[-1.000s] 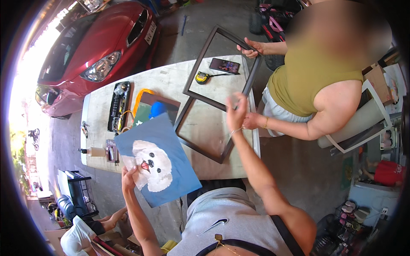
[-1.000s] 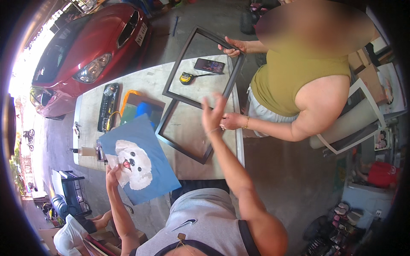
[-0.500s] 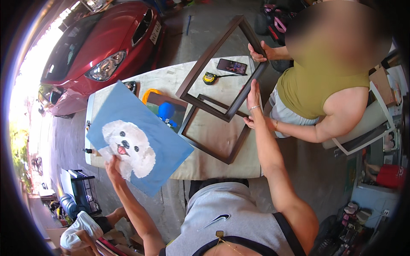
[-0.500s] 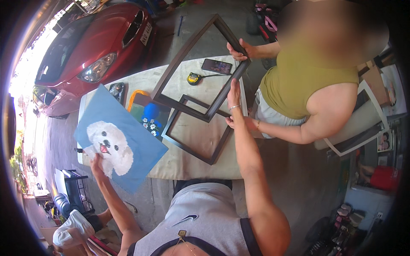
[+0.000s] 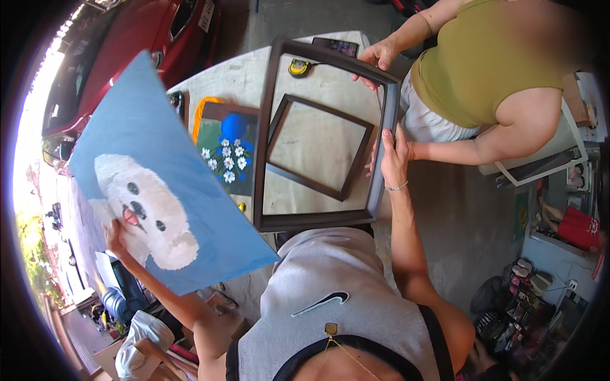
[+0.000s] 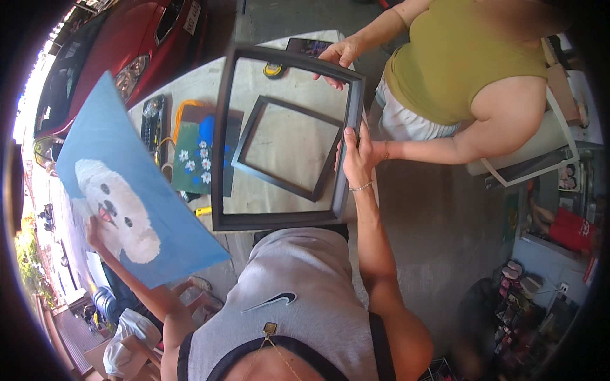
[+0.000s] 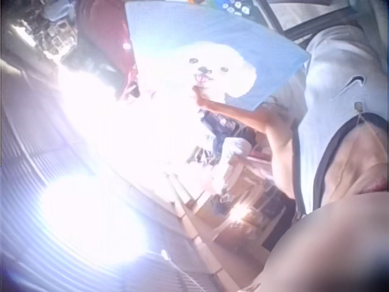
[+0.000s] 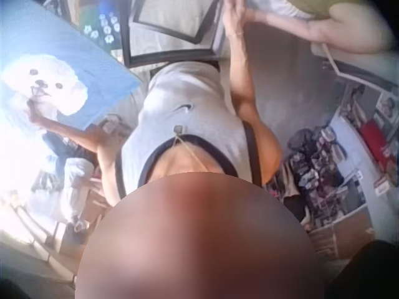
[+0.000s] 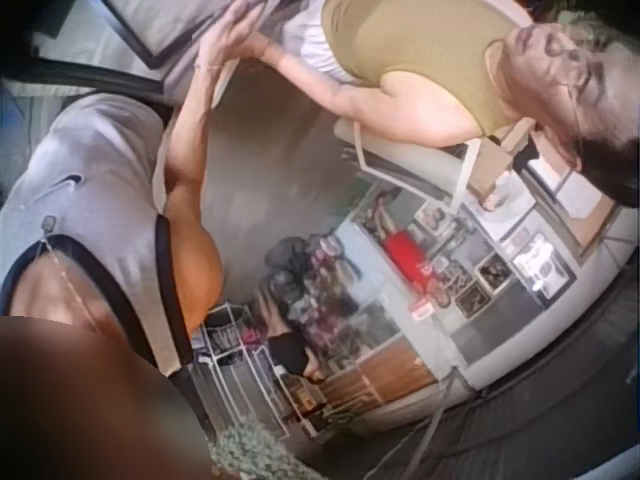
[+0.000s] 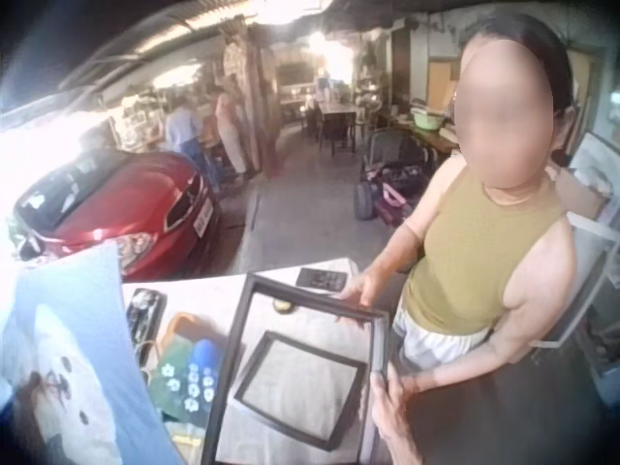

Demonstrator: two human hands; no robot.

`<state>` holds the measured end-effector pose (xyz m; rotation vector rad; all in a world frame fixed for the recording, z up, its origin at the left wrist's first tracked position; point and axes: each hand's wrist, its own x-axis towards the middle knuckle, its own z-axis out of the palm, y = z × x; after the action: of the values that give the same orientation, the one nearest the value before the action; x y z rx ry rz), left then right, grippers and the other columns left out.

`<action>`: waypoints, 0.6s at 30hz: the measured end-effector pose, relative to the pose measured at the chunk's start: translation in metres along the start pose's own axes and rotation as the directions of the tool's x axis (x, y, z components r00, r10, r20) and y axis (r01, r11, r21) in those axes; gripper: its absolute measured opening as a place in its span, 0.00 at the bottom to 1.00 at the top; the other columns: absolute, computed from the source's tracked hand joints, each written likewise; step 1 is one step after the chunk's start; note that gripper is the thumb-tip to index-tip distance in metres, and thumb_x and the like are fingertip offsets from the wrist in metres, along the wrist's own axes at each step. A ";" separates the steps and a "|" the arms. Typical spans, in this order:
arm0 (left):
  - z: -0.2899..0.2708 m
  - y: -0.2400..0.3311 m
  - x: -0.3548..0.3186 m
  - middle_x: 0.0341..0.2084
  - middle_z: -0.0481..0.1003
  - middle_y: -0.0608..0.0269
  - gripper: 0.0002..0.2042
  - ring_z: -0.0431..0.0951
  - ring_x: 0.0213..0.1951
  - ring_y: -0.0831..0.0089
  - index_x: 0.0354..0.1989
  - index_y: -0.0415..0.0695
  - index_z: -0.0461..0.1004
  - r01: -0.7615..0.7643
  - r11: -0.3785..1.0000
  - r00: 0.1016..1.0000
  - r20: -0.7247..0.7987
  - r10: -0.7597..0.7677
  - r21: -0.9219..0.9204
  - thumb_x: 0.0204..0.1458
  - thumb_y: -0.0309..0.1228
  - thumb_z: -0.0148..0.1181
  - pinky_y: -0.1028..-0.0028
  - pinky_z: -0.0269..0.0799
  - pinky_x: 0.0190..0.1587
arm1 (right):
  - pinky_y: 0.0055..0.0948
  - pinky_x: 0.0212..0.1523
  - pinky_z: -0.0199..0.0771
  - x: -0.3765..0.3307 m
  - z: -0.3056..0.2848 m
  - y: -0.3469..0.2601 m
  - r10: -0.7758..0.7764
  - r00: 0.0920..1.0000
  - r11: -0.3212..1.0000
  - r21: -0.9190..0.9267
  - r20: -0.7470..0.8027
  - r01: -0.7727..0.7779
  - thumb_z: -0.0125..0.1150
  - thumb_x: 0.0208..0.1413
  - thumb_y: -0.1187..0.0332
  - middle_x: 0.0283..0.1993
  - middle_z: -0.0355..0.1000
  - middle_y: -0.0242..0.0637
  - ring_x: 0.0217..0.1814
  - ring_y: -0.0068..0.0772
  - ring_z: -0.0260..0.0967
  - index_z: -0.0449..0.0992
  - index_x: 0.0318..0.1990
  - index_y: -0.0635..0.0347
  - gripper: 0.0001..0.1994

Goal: The person uses a utility knife to trim a frame backing, then places a printed image of a dog into a frame. They handle multiple frames and a large glass pane, aligning and positioning them on a workbench while another person assists nearby.

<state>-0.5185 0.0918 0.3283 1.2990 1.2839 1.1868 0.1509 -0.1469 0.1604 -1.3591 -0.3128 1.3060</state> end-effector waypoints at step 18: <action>0.187 -0.057 -0.070 0.35 0.78 0.59 0.17 0.78 0.35 0.71 0.45 0.35 0.73 0.319 0.944 0.853 0.409 -0.324 0.084 0.47 0.29 0.60 0.74 0.73 0.38 | 0.32 0.19 0.74 -0.020 0.020 0.020 -0.127 0.991 0.864 -0.495 -0.033 0.095 0.43 0.65 0.57 0.25 0.69 0.35 0.20 0.29 0.70 0.52 0.65 0.48 0.23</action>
<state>-0.3372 0.0265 0.2507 1.2060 1.1321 0.6200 0.1185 -0.1587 0.1593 -1.7775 -0.7084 1.1215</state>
